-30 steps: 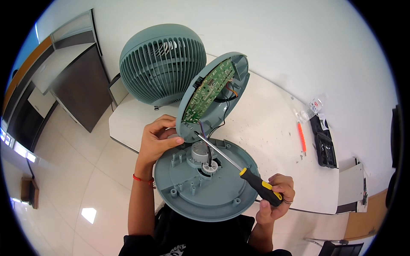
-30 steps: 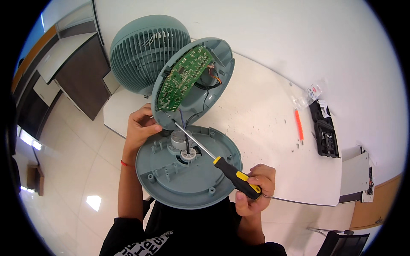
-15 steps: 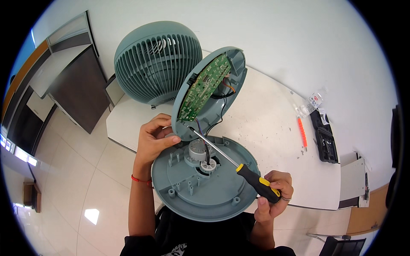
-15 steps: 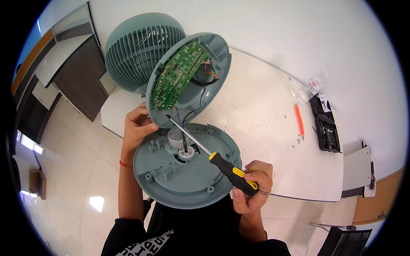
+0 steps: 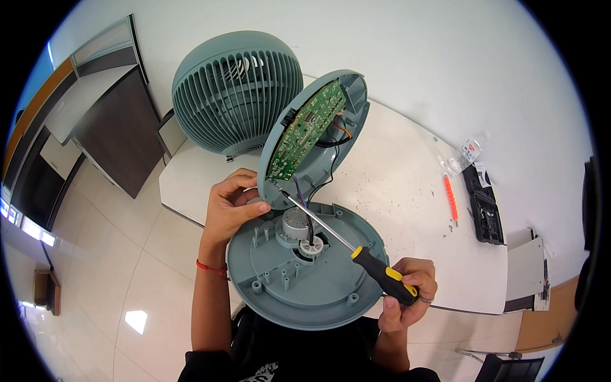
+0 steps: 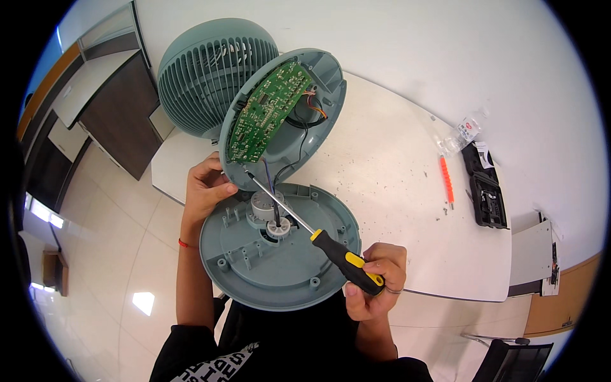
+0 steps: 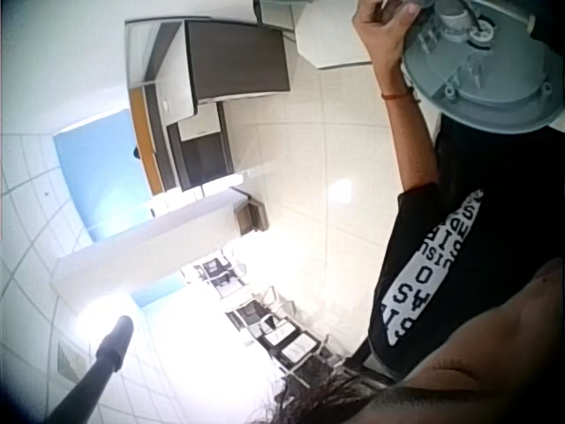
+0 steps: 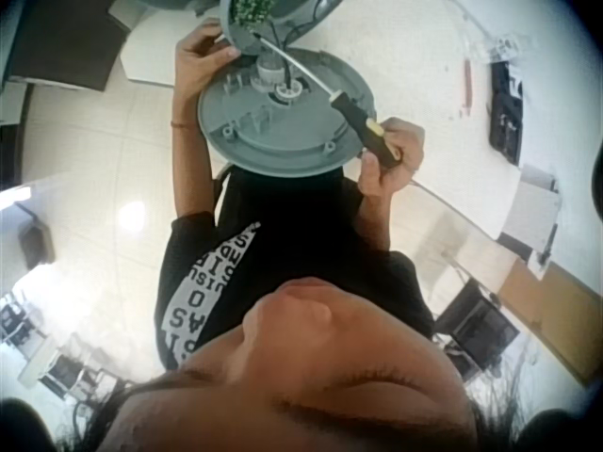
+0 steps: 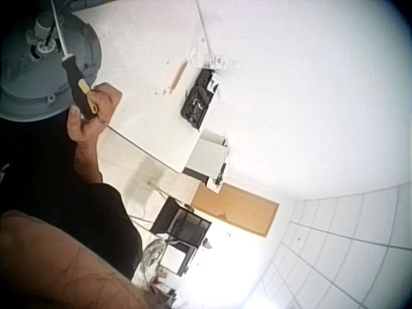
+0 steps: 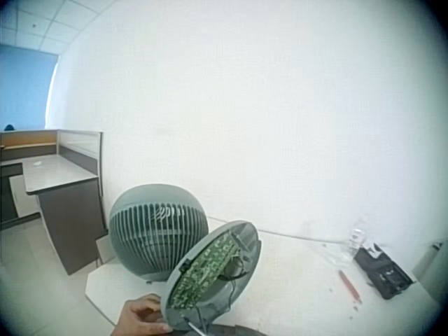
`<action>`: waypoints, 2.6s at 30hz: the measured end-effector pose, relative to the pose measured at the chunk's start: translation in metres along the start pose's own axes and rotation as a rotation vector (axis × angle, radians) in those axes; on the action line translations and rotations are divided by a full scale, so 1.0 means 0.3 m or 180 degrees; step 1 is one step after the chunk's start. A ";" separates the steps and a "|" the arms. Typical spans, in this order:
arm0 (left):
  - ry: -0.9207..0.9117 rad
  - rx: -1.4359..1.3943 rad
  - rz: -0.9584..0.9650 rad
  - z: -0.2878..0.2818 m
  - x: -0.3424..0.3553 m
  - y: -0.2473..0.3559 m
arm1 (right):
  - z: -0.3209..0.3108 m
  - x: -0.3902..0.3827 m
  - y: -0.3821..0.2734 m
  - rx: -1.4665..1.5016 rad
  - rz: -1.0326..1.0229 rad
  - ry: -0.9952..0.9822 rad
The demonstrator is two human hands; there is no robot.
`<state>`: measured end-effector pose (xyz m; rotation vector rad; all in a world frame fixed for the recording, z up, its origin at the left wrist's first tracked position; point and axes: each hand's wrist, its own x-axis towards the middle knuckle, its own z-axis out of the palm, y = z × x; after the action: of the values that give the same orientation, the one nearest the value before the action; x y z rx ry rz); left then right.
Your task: The person uses a screwdriver to manipulate screws and internal components of a disassembled teal fan on a white table. The person repeatedly probes the circuit board and motor area while holding the fan housing open.
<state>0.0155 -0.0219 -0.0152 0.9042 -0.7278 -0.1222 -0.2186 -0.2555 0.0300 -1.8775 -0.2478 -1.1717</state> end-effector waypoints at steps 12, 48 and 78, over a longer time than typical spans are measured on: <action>0.0036 0.0044 -0.0069 0.007 0.001 0.010 | 0.002 -0.001 -0.005 0.0022 0.0009 0.0117; 0.0016 0.0009 -0.0016 0.001 -0.002 0.005 | 0.009 -0.014 0.004 -0.0032 0.0015 0.0048; 0.0010 0.0071 -0.0020 -0.001 0.000 0.001 | 0.020 -0.002 0.000 -0.0078 -0.0165 0.0134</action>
<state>0.0156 -0.0214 -0.0150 0.9277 -0.7246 -0.1183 -0.2151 -0.2507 0.0285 -1.8754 -0.2611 -1.2531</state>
